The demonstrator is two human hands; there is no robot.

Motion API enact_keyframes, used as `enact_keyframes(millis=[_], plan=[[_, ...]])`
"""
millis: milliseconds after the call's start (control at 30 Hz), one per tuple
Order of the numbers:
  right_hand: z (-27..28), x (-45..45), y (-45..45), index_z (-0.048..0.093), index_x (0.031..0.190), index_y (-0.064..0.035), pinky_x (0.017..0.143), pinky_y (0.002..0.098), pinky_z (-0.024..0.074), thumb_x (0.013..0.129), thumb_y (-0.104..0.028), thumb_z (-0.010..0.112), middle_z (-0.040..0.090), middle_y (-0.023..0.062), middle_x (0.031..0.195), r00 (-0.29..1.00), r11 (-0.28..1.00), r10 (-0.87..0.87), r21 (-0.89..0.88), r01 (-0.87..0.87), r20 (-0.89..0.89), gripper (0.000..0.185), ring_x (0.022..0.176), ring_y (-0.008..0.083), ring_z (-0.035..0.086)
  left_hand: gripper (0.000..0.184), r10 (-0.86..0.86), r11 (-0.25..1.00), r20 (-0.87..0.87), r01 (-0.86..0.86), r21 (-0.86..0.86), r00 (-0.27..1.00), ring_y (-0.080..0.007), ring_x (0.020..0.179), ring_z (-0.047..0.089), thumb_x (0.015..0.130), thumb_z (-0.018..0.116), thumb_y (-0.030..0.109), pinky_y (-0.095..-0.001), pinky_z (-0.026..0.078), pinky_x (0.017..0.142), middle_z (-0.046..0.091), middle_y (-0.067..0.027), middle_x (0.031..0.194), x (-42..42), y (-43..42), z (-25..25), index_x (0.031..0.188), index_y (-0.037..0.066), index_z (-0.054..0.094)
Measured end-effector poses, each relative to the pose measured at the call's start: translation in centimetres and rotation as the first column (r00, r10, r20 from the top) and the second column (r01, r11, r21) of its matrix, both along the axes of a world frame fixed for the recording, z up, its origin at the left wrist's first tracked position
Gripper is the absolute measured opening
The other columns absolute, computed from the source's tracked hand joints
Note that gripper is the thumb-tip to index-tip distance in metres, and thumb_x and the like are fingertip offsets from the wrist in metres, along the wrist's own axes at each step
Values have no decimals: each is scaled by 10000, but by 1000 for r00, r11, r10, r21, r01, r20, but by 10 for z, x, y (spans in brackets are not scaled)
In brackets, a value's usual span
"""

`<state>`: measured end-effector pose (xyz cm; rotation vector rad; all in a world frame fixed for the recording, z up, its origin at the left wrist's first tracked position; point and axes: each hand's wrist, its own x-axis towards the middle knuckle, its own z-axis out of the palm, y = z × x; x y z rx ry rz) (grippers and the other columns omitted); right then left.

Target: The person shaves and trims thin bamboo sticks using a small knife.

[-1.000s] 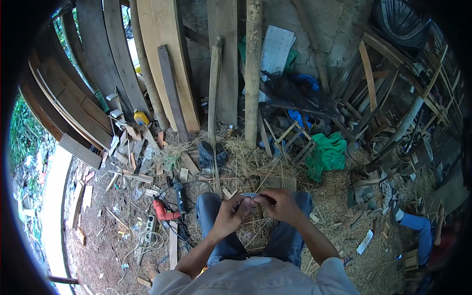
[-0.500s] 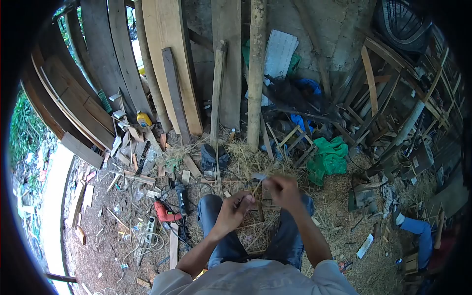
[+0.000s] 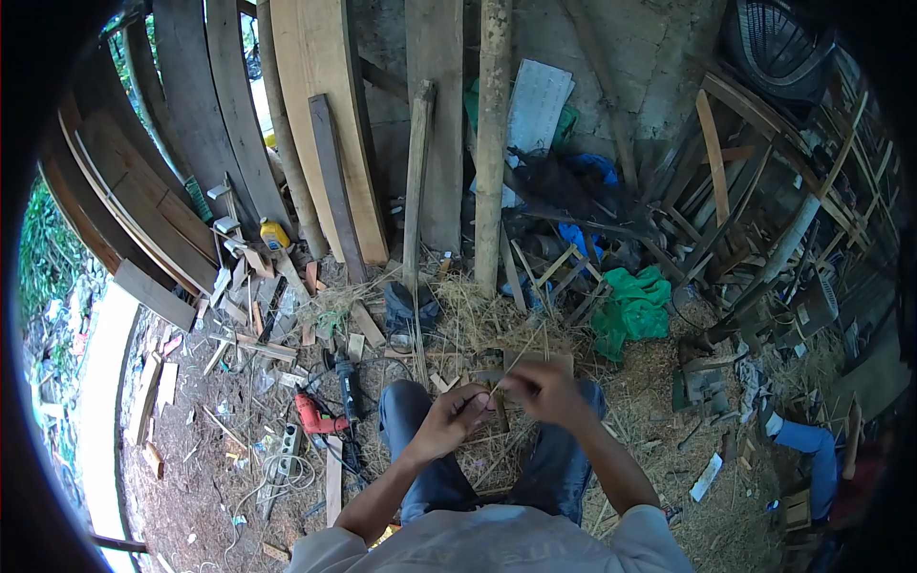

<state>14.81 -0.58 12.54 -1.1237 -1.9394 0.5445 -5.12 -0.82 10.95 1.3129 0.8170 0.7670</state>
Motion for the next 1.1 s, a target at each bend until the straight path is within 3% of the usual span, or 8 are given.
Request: enact_keyframes(millis=[200,300,400,533,600,733,933,1100], plan=[[-5,8,8,653,839,-3,580,362,455,820,-147,669,600,124,676,996,984,-87,-153,89,23,146,602,262,581,227,21,999,100,-16,-43,995,-32,522,369,980,477,214,-200,275,452,469,34,643,-2,2,5,877,32,566],[-9,1,5,653,843,-3,540,355,430,833,-170,667,597,130,669,1000,990,10,138,-9,-6,168,570,261,572,220,-41,999,34,41,10,999,-48,592,426,981,475,205,-220,350,535,492,21,660,-5,3,-2,920,18,572],[-8,26,22,657,839,-4,504,336,408,839,-181,665,604,135,672,986,985,-158,-78,154,-49,176,547,235,573,226,-7,998,19,8,-69,1000,-50,603,428,981,475,210,-222,355,547,491,20,660,-5,-2,3,909,19,570],[-12,14,16,661,825,-8,492,317,403,843,-186,661,609,126,672,999,996,-36,83,36,-12,179,542,199,569,235,2,1000,-20,-2,-16,1000,-53,614,430,980,478,216,-226,355,557,495,16,664,-6,0,1,903,15,574],[-16,30,25,669,833,-12,489,323,406,845,-177,658,600,121,655,971,973,-227,-50,224,-77,165,531,191,559,237,0,1000,-31,0,-10,1000,-54,617,431,979,479,217,-229,356,559,497,14,666,-9,-3,-3,902,15,575],[-5,16,14,679,861,-23,467,313,393,850,-161,646,593,105,630,997,996,-70,60,72,-32,143,495,175,535,224,16,997,-54,-12,78,998,-55,615,437,975,484,201,-236,357,553,497,9,657,-6,1,-4,902,11,579],[-5,17,20,581,699,18,429,291,303,880,-169,619,450,53,536,978,994,-106,18,111,-182,263,459,98,394,196,48,982,-80,-32,187,996,-61,568,431,964,481,160,-239,353,522,497,1,624,-5,-3,-5,899,5,583],[-10,30,23,675,833,-15,463,311,371,873,-161,622,565,105,601,986,987,-154,-51,151,-66,160,495,179,524,196,56,988,-71,-45,147,996,-62,559,434,959,480,154,-237,361,525,506,-5,622,-6,-5,0,894,2,584]])
